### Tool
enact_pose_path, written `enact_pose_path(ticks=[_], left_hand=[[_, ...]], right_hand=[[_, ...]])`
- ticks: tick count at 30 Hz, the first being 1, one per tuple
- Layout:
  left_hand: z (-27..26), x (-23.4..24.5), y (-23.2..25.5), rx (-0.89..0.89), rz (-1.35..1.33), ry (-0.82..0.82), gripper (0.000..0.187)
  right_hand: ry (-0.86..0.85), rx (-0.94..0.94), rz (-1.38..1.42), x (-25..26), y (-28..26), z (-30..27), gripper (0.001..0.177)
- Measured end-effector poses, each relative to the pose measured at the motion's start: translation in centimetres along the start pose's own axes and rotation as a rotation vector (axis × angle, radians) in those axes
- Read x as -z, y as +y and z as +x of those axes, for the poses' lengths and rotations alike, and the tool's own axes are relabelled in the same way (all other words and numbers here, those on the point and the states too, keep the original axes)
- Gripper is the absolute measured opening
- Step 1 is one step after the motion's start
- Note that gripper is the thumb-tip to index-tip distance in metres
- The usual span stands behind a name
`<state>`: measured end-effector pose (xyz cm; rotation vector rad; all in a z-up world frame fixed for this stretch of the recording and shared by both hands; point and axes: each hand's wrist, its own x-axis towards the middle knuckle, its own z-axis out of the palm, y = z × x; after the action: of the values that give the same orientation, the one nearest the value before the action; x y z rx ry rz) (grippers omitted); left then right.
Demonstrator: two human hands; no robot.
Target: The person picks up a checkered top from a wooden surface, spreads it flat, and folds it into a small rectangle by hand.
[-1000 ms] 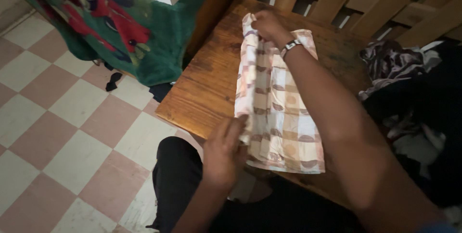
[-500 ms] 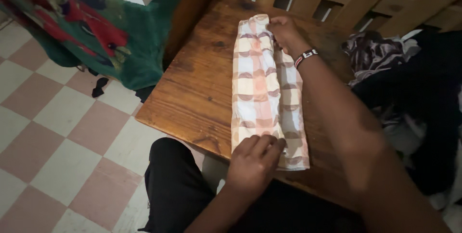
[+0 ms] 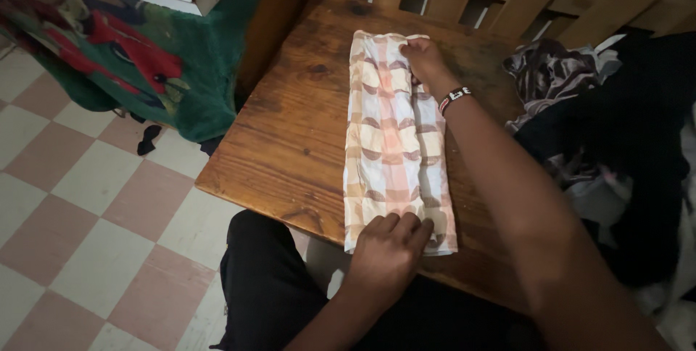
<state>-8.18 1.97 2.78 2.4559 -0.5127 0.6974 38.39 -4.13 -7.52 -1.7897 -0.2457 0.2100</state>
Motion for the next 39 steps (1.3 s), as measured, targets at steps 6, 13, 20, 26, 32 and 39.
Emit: enact_pose_path(ticks=[6,13,20,26,32,39], left_hand=[[-0.1,0.0,0.1,-0.04,-0.014,-0.048,0.03],[-0.2,-0.1,0.0,-0.05,-0.004,-0.048,0.041],[-0.3,-0.6,-0.2,-0.048,0.053,-0.06,0.042],[-0.4,-0.8,-0.2,-0.064,0.041,-0.099,0.041],[1.5,1.1,-0.4,-0.036,-0.085,-0.105,0.045],[6.2,-0.8,-2.9,0.157,0.124,-0.224,0.049]], right_hand=[[0.093,0.028,-0.111,0.9,-0.1,-0.6,0.018],[0.223,0.121,-0.084,1.5,2.5,1.3,0.01],[0.299,0.358,-0.251,1.9,4.2,2.3,0.012],[0.32,0.375,-0.227,1.8,2.1,0.3,0.01],[0.329,0.385,-0.292,2.4,-0.1,-1.3,0.004],[0.291,0.673,-0.391,0.7,-5.4,-6.1,0.013]])
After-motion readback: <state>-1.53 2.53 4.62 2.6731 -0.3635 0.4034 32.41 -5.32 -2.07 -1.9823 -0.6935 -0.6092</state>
